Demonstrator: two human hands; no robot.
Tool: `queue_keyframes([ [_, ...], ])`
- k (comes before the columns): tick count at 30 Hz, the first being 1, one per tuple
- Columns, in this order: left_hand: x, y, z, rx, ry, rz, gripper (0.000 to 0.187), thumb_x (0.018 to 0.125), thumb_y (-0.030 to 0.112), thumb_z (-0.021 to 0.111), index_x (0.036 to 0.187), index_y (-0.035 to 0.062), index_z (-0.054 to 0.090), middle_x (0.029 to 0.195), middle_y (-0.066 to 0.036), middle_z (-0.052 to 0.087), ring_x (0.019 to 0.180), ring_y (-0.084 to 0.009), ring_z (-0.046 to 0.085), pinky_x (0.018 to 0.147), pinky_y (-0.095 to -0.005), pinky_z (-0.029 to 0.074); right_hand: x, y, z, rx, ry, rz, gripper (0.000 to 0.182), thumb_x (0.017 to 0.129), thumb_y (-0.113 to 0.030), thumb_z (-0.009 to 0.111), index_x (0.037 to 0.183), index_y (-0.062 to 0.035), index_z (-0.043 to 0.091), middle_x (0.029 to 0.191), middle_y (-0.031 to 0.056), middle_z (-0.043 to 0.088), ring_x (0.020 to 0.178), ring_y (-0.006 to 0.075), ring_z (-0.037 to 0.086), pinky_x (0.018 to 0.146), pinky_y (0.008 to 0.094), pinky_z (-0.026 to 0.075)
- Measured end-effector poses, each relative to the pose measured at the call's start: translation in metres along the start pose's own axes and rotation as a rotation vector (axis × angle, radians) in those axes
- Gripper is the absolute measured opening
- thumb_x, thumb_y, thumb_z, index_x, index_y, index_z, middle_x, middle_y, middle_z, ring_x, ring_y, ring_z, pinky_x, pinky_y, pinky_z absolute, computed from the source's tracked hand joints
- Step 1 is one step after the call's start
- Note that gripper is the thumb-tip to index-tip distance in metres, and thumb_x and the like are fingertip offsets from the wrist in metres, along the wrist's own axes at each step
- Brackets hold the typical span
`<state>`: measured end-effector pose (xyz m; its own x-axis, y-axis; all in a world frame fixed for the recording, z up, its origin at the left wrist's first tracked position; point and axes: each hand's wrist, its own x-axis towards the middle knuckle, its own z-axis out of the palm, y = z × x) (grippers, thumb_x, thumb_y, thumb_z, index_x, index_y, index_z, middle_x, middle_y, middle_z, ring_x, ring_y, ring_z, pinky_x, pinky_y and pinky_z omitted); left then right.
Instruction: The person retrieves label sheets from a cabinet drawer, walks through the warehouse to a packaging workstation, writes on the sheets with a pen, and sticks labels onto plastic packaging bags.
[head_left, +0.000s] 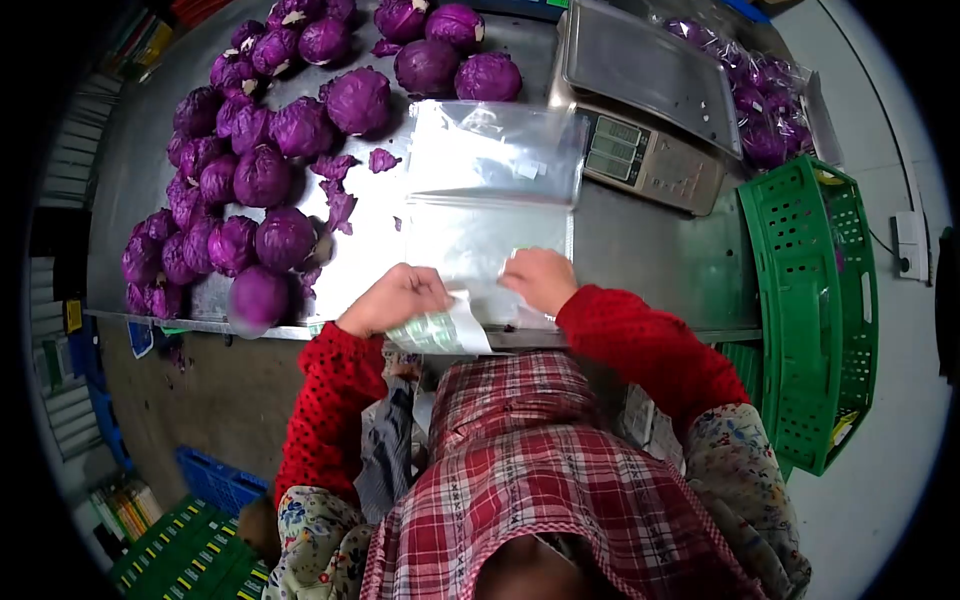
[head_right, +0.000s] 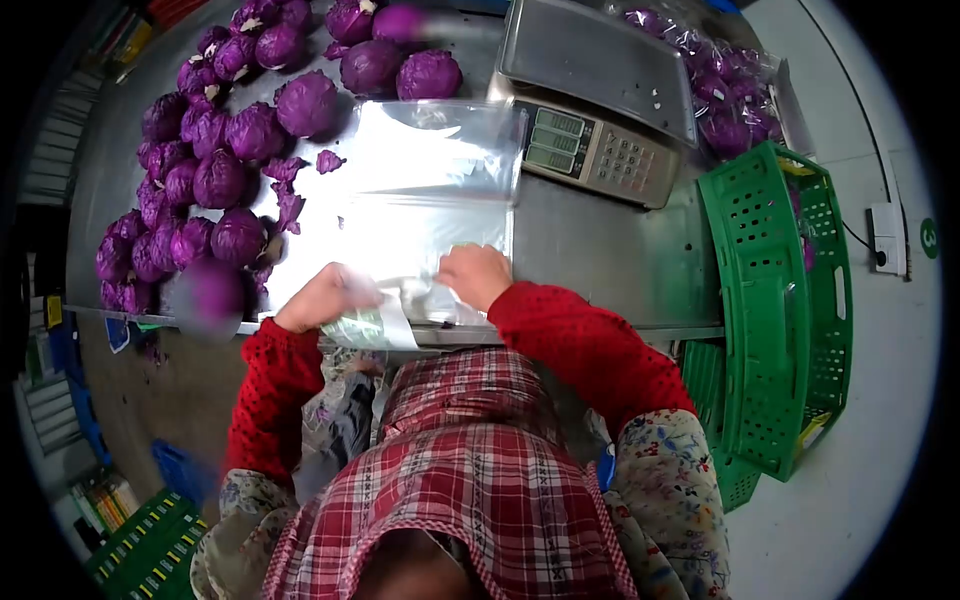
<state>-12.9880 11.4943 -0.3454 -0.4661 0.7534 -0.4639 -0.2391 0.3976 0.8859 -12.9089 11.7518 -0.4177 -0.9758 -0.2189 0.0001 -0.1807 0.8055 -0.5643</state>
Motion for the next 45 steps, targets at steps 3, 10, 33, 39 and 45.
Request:
queue_keyframes([
  [3,0.006,-0.014,-0.023,-0.177,0.152,0.014,0.009,0.087,0.007,0.067,0.080,0.0013,0.066,0.074,0.000,0.064,0.072,-0.0069,0.056,0.068,-0.0229,0.046,0.010,0.003,-0.027,0.336,-0.171,0.250,0.020,0.087,-0.024,0.063,0.086,-0.0047,0.068,0.074,0.0121,0.064,0.073,0.0250,0.062,0.069,0.0395,0.048],
  [10,0.019,-0.022,-0.050,-0.019,0.430,-0.161,0.012,0.082,0.010,0.071,0.082,-0.0016,0.067,0.073,-0.002,0.065,0.064,-0.0095,0.058,0.062,-0.0245,0.046,0.075,0.045,-0.101,0.275,0.400,0.304,0.017,0.092,-0.014,0.055,0.093,-0.0032,0.069,0.079,0.0140,0.068,0.075,0.0226,0.064,0.068,0.0338,0.050],
  [33,0.039,-0.051,-0.103,-0.174,0.512,-0.297,0.018,0.083,0.011,0.072,0.088,-0.0045,0.065,0.075,-0.006,0.065,0.062,-0.0110,0.060,0.057,-0.0240,0.048,-0.064,-0.059,-0.047,0.280,0.265,-0.150,0.018,0.076,-0.007,0.075,0.089,0.0012,0.065,0.076,0.0129,0.065,0.066,0.0254,0.063,0.057,0.0338,0.048],
  [39,0.040,-0.056,-0.106,-0.167,0.511,-0.284,0.017,0.081,0.010,0.073,0.085,-0.0035,0.065,0.075,-0.005,0.065,0.062,-0.0108,0.059,0.058,-0.0237,0.047,-0.067,-0.061,-0.047,0.258,0.234,-0.105,0.015,0.078,-0.009,0.072,0.088,-0.0019,0.064,0.079,0.0110,0.066,0.068,0.0264,0.064,0.058,0.0345,0.050],
  [45,0.038,-0.056,-0.105,-0.148,0.506,-0.278,0.015,0.081,0.010,0.074,0.081,-0.0016,0.065,0.073,-0.003,0.064,0.060,-0.0096,0.058,0.056,-0.0229,0.046,-0.063,-0.063,-0.047,0.359,0.166,-0.042,0.018,0.077,-0.010,0.073,0.089,-0.0013,0.064,0.078,0.0118,0.065,0.068,0.0280,0.064,0.058,0.0357,0.050],
])
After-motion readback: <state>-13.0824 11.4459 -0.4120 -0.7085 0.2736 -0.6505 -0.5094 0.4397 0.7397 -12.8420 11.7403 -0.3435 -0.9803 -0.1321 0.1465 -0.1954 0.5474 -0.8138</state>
